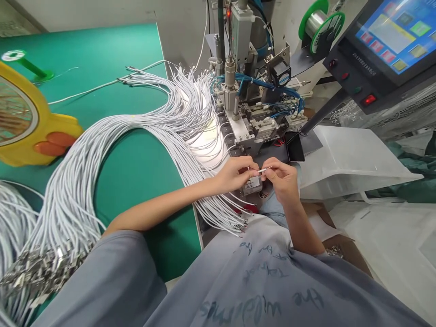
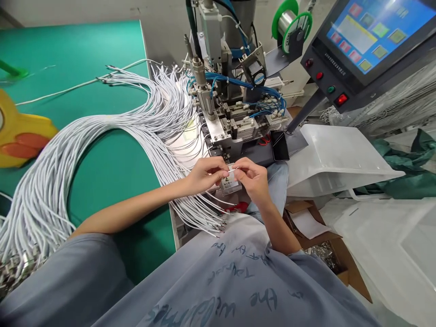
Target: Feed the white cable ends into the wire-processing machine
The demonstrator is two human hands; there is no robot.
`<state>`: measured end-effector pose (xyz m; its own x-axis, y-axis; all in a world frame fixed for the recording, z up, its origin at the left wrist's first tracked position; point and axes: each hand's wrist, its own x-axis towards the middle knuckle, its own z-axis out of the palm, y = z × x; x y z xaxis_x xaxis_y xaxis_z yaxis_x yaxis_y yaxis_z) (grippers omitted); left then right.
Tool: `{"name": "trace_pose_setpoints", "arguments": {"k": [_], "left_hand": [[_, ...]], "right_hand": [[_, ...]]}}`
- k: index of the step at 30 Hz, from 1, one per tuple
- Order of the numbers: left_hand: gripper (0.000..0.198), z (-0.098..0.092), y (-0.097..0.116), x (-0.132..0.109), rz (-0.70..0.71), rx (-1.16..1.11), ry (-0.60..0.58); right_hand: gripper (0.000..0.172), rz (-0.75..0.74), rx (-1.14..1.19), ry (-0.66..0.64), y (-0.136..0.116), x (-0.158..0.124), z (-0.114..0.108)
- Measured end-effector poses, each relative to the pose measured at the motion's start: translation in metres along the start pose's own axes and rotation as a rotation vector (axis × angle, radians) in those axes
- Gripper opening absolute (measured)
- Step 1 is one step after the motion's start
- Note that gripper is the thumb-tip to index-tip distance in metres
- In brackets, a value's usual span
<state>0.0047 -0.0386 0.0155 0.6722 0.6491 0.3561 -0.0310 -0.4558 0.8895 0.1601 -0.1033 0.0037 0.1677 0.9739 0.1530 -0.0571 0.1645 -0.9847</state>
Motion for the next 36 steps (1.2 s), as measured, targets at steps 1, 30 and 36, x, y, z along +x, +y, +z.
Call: {"name": "trace_pose_setpoints", "arguments": {"k": [1,30,36], "left_hand": [[0.026,0.0,0.0,0.0,-0.004,-0.007,-0.01],[0.025,-0.013,0.0,0.004,0.162,0.316,-0.055],[0.02,-0.007,0.0,0.003,0.181,0.302,0.056]], "right_hand": [[0.013,-0.021,-0.035,0.012,-0.001,0.001,0.0],[0.021,0.008,-0.125,-0.148,-0.006,0.028,-0.007],[0.014,-0.041,-0.111,0.11,0.007,0.015,0.012]]}}
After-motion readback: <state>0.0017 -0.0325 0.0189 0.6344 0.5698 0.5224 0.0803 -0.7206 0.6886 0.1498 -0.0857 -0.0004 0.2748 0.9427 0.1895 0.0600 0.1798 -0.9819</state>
